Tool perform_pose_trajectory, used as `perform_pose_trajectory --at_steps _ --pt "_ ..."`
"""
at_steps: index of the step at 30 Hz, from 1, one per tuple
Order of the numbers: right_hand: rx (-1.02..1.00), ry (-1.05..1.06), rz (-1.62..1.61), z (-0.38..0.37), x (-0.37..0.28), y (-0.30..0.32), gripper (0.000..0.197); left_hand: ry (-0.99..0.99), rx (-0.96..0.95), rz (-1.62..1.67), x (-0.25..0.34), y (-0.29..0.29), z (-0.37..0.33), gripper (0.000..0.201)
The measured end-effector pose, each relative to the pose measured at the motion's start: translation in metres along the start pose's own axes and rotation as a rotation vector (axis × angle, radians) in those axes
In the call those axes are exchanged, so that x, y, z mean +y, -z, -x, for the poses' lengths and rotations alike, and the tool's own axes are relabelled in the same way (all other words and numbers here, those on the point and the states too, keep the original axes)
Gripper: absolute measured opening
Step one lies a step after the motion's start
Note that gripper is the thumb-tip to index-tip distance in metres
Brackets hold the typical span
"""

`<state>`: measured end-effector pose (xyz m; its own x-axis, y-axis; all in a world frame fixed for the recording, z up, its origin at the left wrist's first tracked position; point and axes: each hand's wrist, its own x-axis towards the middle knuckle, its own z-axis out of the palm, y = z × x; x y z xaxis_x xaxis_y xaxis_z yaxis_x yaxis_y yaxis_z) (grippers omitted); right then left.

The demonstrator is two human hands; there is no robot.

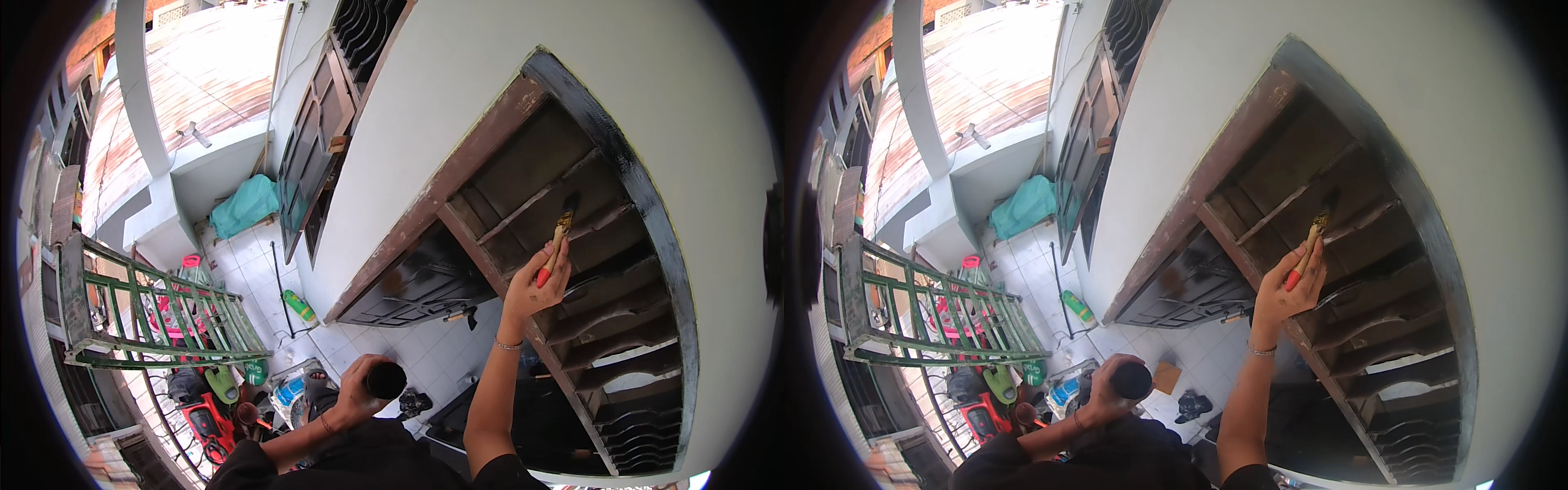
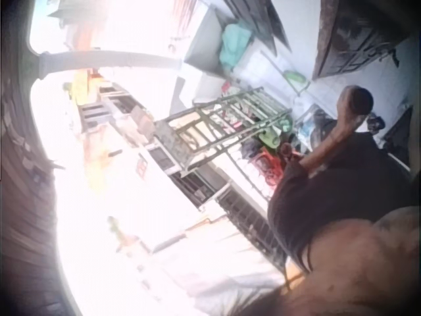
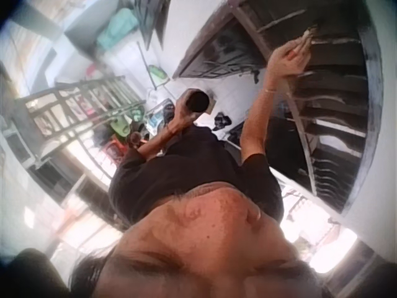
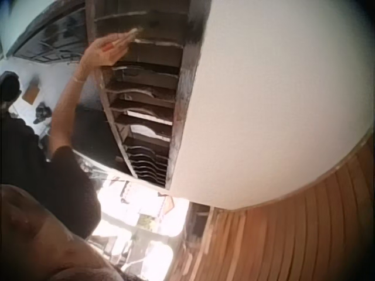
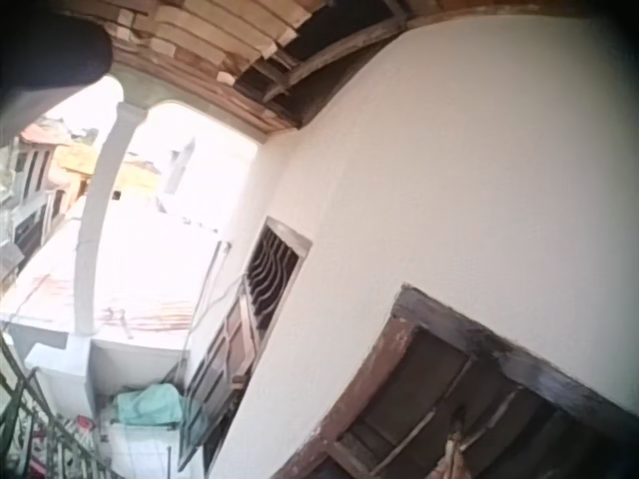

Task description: The person paints the wooden frame of a window grille with black paint using a small brush. They repeatedly dip the brush into a paint can held in the other hand and apply paint to the upper sections of the frame.

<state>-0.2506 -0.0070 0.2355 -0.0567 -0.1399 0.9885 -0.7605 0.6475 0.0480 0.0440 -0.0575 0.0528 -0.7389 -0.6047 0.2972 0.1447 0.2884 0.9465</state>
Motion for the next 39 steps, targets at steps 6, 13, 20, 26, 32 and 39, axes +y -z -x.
perform_pose_trajectory --at_steps 6,13,20,26,32,39 --pt "-0.006 -0.181 -0.165 0.011 -0.057 -0.063 0.035 -0.039 -0.01 -0.022 0.003 0.001 -0.007 0.051" --pt "-0.049 -0.117 -0.193 0.018 -0.043 -0.045 0.034 -0.004 0.037 -0.029 0.001 0.008 -0.005 0.052" --pt "0.06 -0.236 -0.133 0.011 -0.011 -0.005 0.031 0.052 0.036 0.003 -0.001 0.01 0.004 0.06" --pt "0.015 -0.189 -0.11 0.01 -0.049 -0.043 0.034 -0.018 0.02 -0.053 -0.001 0.003 -0.004 0.05" --pt "-0.018 -0.098 -0.195 0.019 -0.041 -0.047 0.033 -0.04 0.032 -0.052 0.01 0.011 -0.007 0.049" --pt "-0.006 -0.163 -0.169 0.01 -0.003 -0.001 0.031 0.007 0.055 -0.05 0.0 0.01 0.001 0.048"
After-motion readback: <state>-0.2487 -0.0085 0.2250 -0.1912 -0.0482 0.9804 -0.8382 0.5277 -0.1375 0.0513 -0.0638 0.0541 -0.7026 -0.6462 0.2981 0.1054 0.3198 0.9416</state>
